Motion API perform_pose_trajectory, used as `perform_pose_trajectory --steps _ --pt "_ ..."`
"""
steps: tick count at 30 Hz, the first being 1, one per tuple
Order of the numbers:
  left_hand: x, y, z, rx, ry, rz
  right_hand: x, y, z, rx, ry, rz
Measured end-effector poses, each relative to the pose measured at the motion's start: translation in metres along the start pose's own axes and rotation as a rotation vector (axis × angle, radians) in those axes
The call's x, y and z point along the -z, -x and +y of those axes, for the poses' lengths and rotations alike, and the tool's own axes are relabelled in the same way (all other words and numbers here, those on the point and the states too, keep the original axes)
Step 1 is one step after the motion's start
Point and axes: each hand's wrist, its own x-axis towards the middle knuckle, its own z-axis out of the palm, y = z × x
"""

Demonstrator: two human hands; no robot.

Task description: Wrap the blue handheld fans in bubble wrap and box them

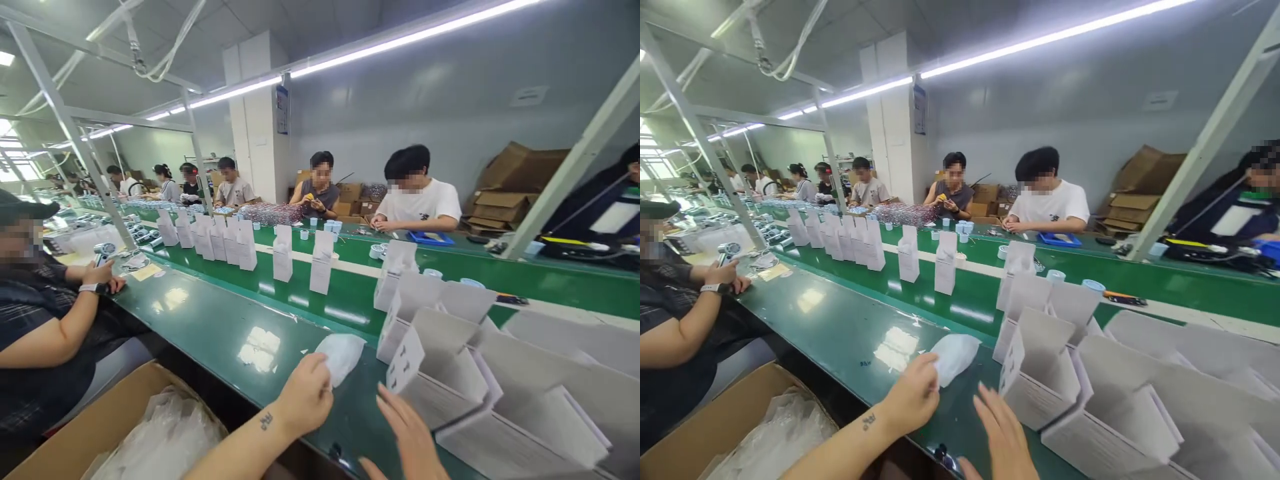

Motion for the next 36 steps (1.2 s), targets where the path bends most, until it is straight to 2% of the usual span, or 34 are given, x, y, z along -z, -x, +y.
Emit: perform_pose_trajectory --steps 3,5,8,11,13,15,18,21,25,27,29,32,36 --pt "0.054 0.0 -0.009 0.141 0.203 0.124 -0.033 -0.086 -0.024 0.115 -0.136 -0.173" --pt "0.084 0.002 -0.02 0.211 0.217 0.138 -0.06 -0.133 -0.046 0.133 -0.345 -0.387" --pt "0.118 0.007 -0.046 0.293 0.131 0.067 -0.102 -0.18 -0.075 0.176 -0.567 -0.567" --pt "0.148 0.008 -0.076 0.322 0.064 0.003 -0.136 -0.219 -0.09 0.301 -0.545 -0.662" --pt "0.171 0.005 -0.095 0.349 0.031 0.056 -0.152 -0.257 -0.091 0.341 -0.526 -0.724" --pt "0.195 -0.001 -0.111 0.437 0.009 0.179 -0.166 -0.309 -0.087 0.27 -0.498 -0.699" --pt "0.231 -0.016 -0.138 0.571 0.036 0.377 -0.193 -0.396 -0.078 0.024 -0.328 -0.477" --pt "0.26 -0.04 -0.168 0.558 0.097 0.524 -0.228 -0.464 -0.067 -0.087 -0.21 -0.425" --pt "0.281 -0.087 -0.209 0.445 0.361 0.767 -0.265 -0.508 -0.049 -0.112 -0.079 -0.416" --pt "0.285 -0.115 -0.225 0.377 0.511 0.9 -0.273 -0.516 -0.04 -0.082 -0.024 -0.412" --pt "0.286 -0.144 -0.238 0.312 0.607 0.98 -0.275 -0.522 -0.031 -0.021 0.026 -0.413" --pt "0.281 -0.187 -0.253 0.256 0.652 0.998 -0.27 -0.532 -0.02 0.09 0.101 -0.435" --pt "0.257 -0.225 -0.27 0.234 0.623 0.874 -0.252 -0.535 -0.007 0.17 0.183 -0.475"
